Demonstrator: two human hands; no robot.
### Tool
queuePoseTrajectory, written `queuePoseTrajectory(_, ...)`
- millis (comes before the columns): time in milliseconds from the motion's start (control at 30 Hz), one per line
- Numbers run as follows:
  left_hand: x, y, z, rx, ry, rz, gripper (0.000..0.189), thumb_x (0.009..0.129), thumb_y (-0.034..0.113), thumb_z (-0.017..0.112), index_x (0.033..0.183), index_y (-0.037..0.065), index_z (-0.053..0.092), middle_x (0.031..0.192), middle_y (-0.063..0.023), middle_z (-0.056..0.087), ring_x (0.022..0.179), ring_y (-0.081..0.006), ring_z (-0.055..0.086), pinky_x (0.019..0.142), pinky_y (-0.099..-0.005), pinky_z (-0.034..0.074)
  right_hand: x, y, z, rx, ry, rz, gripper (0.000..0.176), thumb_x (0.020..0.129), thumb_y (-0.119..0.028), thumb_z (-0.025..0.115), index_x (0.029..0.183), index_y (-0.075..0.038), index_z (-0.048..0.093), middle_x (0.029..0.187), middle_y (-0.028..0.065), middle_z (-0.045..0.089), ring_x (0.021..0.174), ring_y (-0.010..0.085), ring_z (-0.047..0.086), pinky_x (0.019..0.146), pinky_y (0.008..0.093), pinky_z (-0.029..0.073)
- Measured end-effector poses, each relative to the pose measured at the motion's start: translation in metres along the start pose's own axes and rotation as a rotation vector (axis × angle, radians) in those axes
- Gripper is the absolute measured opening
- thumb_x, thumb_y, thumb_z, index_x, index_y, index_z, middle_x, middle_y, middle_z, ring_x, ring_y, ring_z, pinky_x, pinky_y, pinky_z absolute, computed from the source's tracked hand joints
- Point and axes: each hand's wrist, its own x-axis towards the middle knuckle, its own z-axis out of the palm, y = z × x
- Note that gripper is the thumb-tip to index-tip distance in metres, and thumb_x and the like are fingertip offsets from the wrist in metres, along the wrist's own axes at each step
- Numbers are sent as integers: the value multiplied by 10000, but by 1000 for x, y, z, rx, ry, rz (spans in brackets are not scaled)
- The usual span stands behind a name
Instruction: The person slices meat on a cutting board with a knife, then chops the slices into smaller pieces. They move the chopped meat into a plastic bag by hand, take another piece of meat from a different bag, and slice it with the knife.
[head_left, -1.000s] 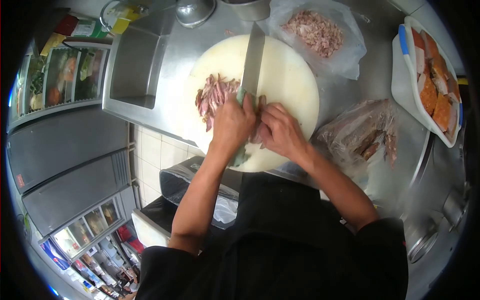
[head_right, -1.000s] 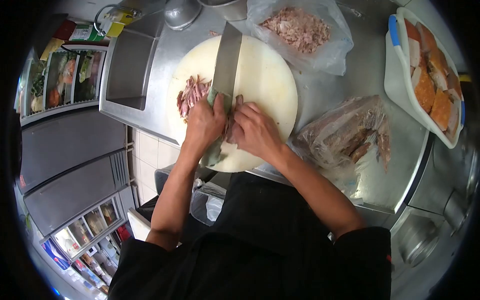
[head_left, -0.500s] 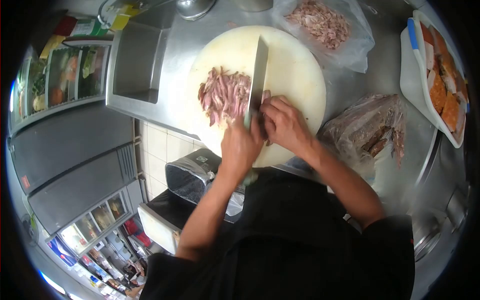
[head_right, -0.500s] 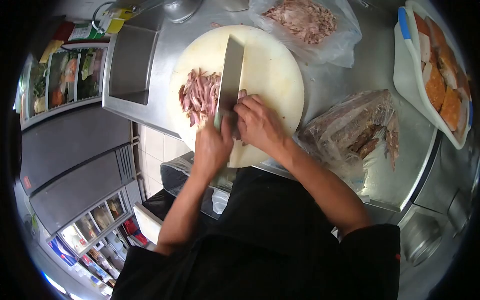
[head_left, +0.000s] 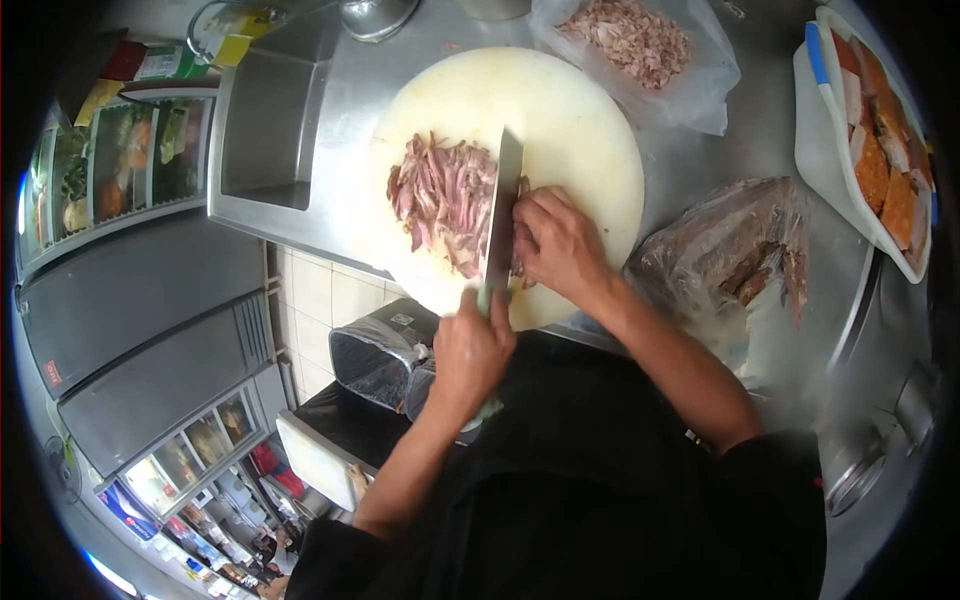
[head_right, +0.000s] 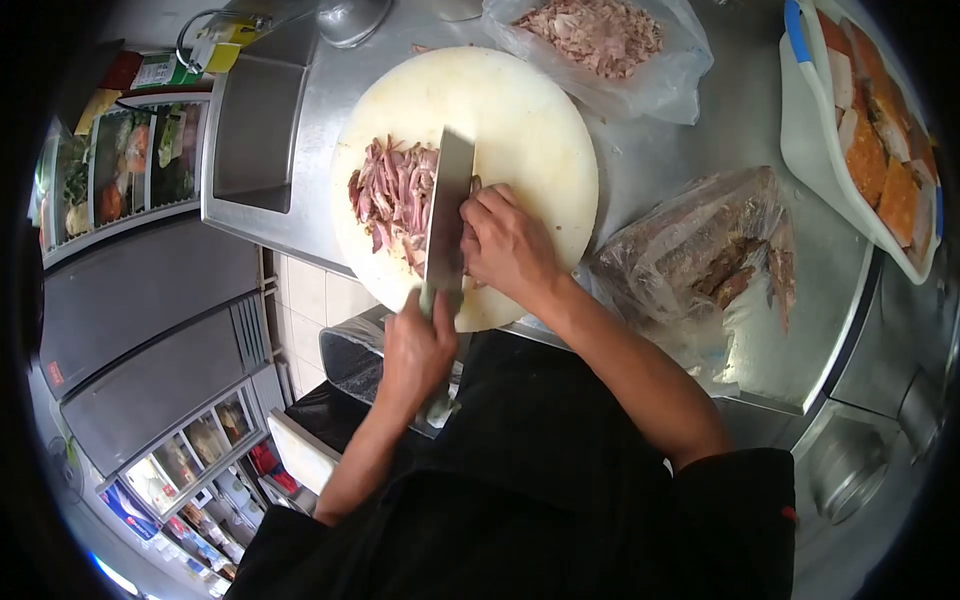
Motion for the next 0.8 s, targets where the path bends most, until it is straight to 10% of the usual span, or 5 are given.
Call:
queuePoseTrajectory(200, 102, 28, -1, -92, 184, 234, 348, 977, 235, 557, 904, -98, 628, 724, -346, 621, 703, -521, 632, 627, -558, 519, -1, 0, -1, -95, -45, -61, 166, 731, 6, 640, 894, 9, 616, 1018, 169, 626, 973, 343, 596, 849, 416, 535)
queuePoseTrajectory(533, -20, -2, -12, -49, -33, -32, 330, 983, 253, 564, 936, -70, 616, 730, -371, 613, 751, -549, 626, 676, -591, 506, -6, -4, 7, -172, 95, -62, 166, 767, 33, 624, 928, 14, 586, 926, 164, 577, 885, 363, 559, 785, 437, 499)
queuePoseTrajectory(800, 97, 30, -4, -101, 195, 186, 405, 976, 267, 557, 805, -89, 647, 743, -389, 605, 764, -532, 645, 679, -552, 531, -2, -7, 3, -161, -18, -11, 248, 729, 35, 648, 968, 49, 583, 1084, 226, 579, 1036, 376, 552, 911, 443, 479)
